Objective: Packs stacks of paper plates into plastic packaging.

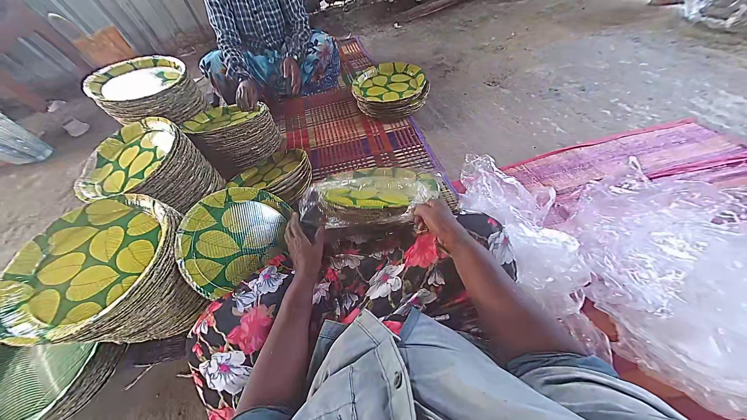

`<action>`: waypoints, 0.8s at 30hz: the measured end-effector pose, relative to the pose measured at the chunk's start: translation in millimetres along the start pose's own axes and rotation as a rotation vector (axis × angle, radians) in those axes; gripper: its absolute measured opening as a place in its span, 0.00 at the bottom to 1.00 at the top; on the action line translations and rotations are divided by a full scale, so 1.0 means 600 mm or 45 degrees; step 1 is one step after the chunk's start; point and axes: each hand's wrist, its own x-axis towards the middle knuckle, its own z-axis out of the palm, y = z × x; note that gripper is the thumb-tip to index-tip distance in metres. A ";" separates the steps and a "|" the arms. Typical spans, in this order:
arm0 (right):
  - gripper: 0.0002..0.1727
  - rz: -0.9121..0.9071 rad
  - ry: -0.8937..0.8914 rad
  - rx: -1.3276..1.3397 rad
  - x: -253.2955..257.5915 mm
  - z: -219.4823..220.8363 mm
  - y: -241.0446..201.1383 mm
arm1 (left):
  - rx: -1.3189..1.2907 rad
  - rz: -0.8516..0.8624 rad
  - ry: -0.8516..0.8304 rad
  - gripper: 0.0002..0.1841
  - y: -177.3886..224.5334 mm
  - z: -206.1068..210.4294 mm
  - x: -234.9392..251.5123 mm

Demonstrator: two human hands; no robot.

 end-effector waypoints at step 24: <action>0.25 -0.202 0.372 -0.392 0.049 -0.199 -0.074 | -0.660 0.160 -0.055 0.14 0.182 -0.164 0.190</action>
